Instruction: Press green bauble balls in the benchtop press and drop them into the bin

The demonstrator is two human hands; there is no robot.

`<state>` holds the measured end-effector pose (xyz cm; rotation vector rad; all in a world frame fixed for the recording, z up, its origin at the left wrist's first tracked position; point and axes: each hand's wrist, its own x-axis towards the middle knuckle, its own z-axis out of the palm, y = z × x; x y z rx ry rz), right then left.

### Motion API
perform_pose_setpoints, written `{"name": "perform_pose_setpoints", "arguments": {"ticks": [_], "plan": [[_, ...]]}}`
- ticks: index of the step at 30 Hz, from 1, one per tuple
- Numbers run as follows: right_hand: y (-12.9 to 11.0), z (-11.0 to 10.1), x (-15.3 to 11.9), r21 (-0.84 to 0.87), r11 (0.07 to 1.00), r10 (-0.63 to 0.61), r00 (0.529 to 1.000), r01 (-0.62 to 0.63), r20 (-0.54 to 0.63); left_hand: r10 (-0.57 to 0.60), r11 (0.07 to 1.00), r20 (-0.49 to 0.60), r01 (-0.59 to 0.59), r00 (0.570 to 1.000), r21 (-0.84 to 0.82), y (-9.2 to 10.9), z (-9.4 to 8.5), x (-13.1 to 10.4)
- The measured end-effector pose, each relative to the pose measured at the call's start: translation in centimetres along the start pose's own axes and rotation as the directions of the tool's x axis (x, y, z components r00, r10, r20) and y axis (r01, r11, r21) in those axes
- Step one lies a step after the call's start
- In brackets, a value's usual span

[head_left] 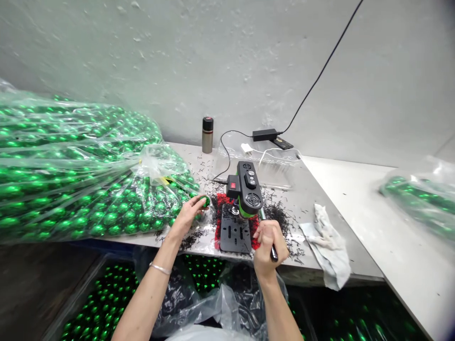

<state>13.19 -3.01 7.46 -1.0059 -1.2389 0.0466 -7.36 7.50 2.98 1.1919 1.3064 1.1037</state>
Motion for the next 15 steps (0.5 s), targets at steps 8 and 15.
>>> {"name": "perform_pose_setpoints", "arguments": {"ticks": [8, 15], "plan": [[-1.6, -0.2, 2.7, -0.013, 0.999, 0.036, 0.998, -0.036, 0.06, -0.202, 0.917, 0.167, 0.247, 0.965, -0.313, -2.4, 5.5, -5.0], [-1.8, -0.3, 2.9, -0.032, 0.999, 0.016, 0.997, -0.013, 0.076, -0.047, 0.992, 0.232, 0.018, 0.972, 0.125, -3.0, 7.3, -5.4]]}}
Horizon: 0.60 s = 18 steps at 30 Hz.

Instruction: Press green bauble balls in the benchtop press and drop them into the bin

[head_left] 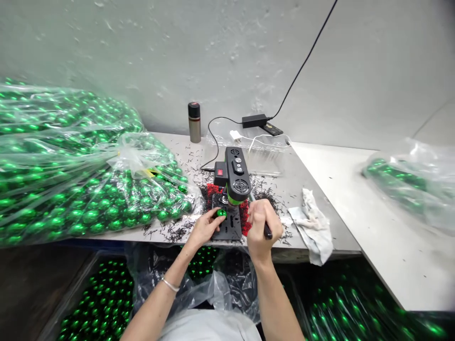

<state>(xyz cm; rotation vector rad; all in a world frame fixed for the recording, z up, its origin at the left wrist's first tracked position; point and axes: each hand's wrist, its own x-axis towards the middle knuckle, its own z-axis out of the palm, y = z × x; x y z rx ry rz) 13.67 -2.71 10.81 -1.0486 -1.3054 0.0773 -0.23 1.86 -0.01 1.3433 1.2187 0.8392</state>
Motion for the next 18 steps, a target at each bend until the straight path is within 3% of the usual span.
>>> {"name": "perform_pose_setpoints", "arguments": {"ticks": [4, 7, 11, 18], "plan": [[0.2, 0.1, -0.4, 0.012, 1.0, -0.024, 1.0, 0.024, -0.014, 0.27, 0.913, -0.007, -0.253, 0.963, 0.32, 0.1, 0.5, -0.3], [0.3, 0.0, -0.5, 0.007, 1.0, -0.031, 0.999, 0.031, -0.014, 0.399, 0.796, 0.008, -0.351, 0.917, 0.492, 0.0, 1.0, -0.6], [0.4, 0.0, -0.7, 0.021, 0.998, -0.066, 0.998, 0.066, -0.006, 0.429, 0.714, 0.039, -0.366, 0.902, 0.597, -0.3, 1.0, -0.8], [0.5, 0.0, -1.2, -0.018, 0.997, -0.075, 0.997, 0.075, -0.016, 0.393, 0.669, 0.174, -0.411, 0.903, 0.619, 0.7, 0.0, 0.0]]}}
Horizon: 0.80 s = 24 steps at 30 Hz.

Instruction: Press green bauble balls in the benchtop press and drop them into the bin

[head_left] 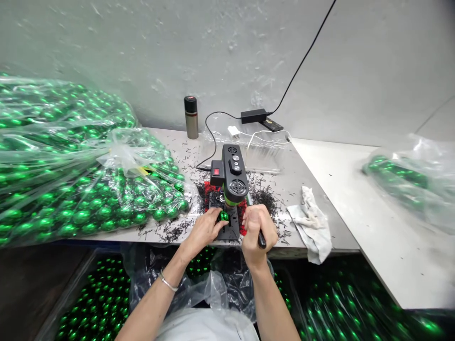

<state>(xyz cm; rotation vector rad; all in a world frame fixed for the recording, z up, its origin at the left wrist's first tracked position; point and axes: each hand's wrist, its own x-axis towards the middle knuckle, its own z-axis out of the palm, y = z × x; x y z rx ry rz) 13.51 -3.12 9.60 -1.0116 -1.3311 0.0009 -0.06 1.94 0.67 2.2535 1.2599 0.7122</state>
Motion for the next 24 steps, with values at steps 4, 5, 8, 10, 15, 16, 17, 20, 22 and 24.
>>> {"name": "perform_pose_setpoints", "arguments": {"ticks": [4, 5, 8, 10, 15, 16, 17, 20, 22, 24], "plan": [[0.2, -0.1, -0.4, -0.019, 1.0, 0.001, 1.0, 0.0, 0.019, 0.012, 1.0, -0.053, -0.012, 0.999, -0.006, 0.0, 0.7, 0.1], [0.3, -0.2, -0.5, -0.019, 1.0, -0.003, 1.0, 0.004, 0.019, 0.023, 1.0, -0.095, -0.024, 0.995, -0.012, -0.1, 1.1, 0.0], [0.4, -0.2, -0.8, -0.018, 1.0, -0.011, 1.0, 0.012, 0.015, 0.072, 0.997, -0.208, -0.077, 0.976, -0.015, -0.4, 2.1, -0.5], [0.5, -0.2, -0.8, -0.018, 1.0, -0.009, 1.0, 0.009, 0.018, 0.092, 0.995, -0.241, -0.098, 0.966, -0.013, -0.6, 2.6, -0.7], [0.4, -0.2, -0.6, -0.018, 1.0, -0.024, 1.0, 0.024, 0.015, 0.086, 0.993, -0.252, -0.102, 0.964, -0.052, -0.7, 2.7, -0.6], [0.4, -0.2, -0.6, -0.016, 1.0, -0.027, 0.999, 0.027, 0.017, 0.079, 0.992, -0.253, -0.101, 0.964, -0.075, -0.6, 2.6, -0.5], [0.4, -0.2, -0.5, -0.013, 1.0, -0.028, 0.999, 0.028, 0.022, 0.067, 0.989, -0.252, -0.097, 0.965, -0.109, -0.6, 2.5, -0.6], [0.3, -0.2, -0.3, -0.005, 1.0, -0.024, 0.999, 0.025, 0.034, -0.021, 0.96, -0.227, -0.043, 0.974, -0.277, -0.5, 1.8, -1.1], [0.3, -0.3, -0.2, 0.002, 1.0, -0.019, 0.999, 0.019, 0.034, -0.148, 0.892, -0.157, 0.063, 0.976, -0.448, -0.6, 1.1, -1.9], [0.3, -0.2, -0.2, 0.011, 1.0, -0.015, 1.0, 0.015, 0.024, -0.303, 0.734, -0.042, 0.205, 0.952, -0.648, -0.8, 0.1, -3.1]]}}
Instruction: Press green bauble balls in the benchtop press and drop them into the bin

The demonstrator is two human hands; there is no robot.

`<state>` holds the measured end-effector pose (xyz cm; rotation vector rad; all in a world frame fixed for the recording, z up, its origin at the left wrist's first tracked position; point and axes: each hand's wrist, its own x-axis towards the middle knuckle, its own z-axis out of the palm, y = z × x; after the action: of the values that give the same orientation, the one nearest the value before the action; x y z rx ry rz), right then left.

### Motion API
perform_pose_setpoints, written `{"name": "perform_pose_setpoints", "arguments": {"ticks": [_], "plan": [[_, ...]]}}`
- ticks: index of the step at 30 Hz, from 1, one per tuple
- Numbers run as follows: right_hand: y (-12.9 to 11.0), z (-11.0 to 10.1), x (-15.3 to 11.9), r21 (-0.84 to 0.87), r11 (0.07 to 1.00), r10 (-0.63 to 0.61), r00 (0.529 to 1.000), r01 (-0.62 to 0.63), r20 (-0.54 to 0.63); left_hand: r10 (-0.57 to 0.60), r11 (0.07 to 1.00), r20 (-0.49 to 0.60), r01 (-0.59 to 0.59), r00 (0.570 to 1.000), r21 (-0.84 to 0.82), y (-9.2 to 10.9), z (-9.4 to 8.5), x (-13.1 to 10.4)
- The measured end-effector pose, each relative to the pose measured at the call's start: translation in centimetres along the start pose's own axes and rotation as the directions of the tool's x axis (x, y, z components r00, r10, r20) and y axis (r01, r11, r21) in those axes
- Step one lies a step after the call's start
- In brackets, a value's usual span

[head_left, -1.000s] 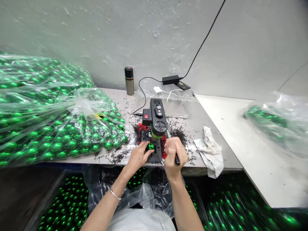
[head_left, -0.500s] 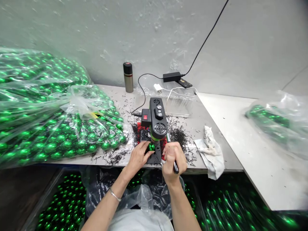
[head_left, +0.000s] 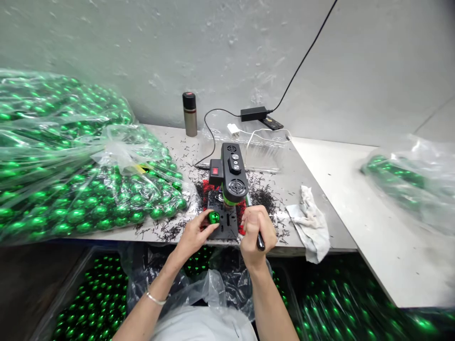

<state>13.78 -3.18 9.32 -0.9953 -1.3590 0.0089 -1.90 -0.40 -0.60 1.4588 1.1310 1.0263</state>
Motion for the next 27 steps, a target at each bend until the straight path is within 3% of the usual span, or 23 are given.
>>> {"name": "perform_pose_setpoints", "arguments": {"ticks": [2, 4, 7, 10, 12, 14, 15, 17, 19, 21, 22, 24, 26, 27], "plan": [[0.0, 0.0, 0.0, 0.005, 1.0, 0.001, 1.0, -0.001, -0.014, -0.176, 0.954, 0.008, 0.172, 0.984, -0.244, 0.3, -1.2, -1.3], [-0.1, 0.1, 0.0, 0.005, 1.0, 0.012, 1.0, -0.012, -0.026, -0.29, 0.853, 0.021, 0.269, 0.957, -0.447, 0.8, -2.0, -2.6], [0.0, 0.2, -0.1, 0.009, 0.999, 0.051, 0.998, -0.051, -0.04, -0.392, 0.687, 0.068, 0.341, 0.917, -0.642, 1.4, -2.1, -4.1], [0.1, 0.3, -0.2, 0.014, 0.997, 0.082, 0.995, -0.082, -0.05, -0.445, 0.572, 0.081, 0.353, 0.892, -0.74, 1.4, -0.8, -5.3], [0.2, 0.3, -0.2, 0.011, 0.996, 0.089, 0.995, -0.088, -0.046, -0.416, 0.602, 0.086, 0.345, 0.905, -0.72, 0.6, 0.3, -6.5], [0.3, 0.2, -0.2, 0.009, 0.997, 0.076, 0.996, -0.075, -0.046, -0.308, 0.714, 0.222, 0.379, 0.925, -0.589, -0.8, 1.1, -7.9], [0.3, 0.2, -0.1, 0.007, 0.998, 0.069, 0.997, -0.068, -0.047, -0.251, 0.78, 0.318, 0.386, 0.914, -0.493, -1.7, 1.4, -8.7], [0.3, 0.1, -0.1, -0.008, 0.998, 0.06, 0.997, -0.06, -0.039, -0.19, 0.885, 0.509, 0.371, 0.84, -0.282, -3.7, 2.0, -10.2], [0.3, 0.0, 0.0, -0.025, 0.997, 0.07, 0.997, -0.07, -0.023, -0.199, 0.93, 0.617, 0.345, 0.761, -0.126, -5.6, 2.7, -11.5], [0.3, -0.1, 0.0, -0.034, 0.997, 0.07, 0.997, -0.071, -0.013, -0.152, 0.952, 0.705, 0.293, 0.693, -0.083, -6.9, 3.6, -12.5], [0.3, -0.1, 0.0, -0.037, 0.997, 0.063, 0.998, -0.063, -0.01, -0.094, 0.967, 0.724, 0.236, 0.683, -0.098, -7.4, 4.0, -13.0], [0.3, -0.2, 0.0, -0.043, 0.998, 0.038, 0.999, -0.038, 0.0, 0.02, 0.998, 0.66, 0.029, 0.751, -0.064, -8.1, 4.2, -13.5], [0.5, -0.3, 0.0, -0.044, 0.999, 0.008, 1.0, -0.008, 0.013, 0.038, 0.967, 0.489, -0.155, 0.871, 0.201, -8.8, 3.3, -13.4], [0.6, -0.4, 0.0, -0.041, 0.999, 0.001, 1.0, 0.0, 0.017, 0.009, 0.902, 0.386, -0.174, 0.923, 0.396, -9.3, 2.4, -13.1]]}}
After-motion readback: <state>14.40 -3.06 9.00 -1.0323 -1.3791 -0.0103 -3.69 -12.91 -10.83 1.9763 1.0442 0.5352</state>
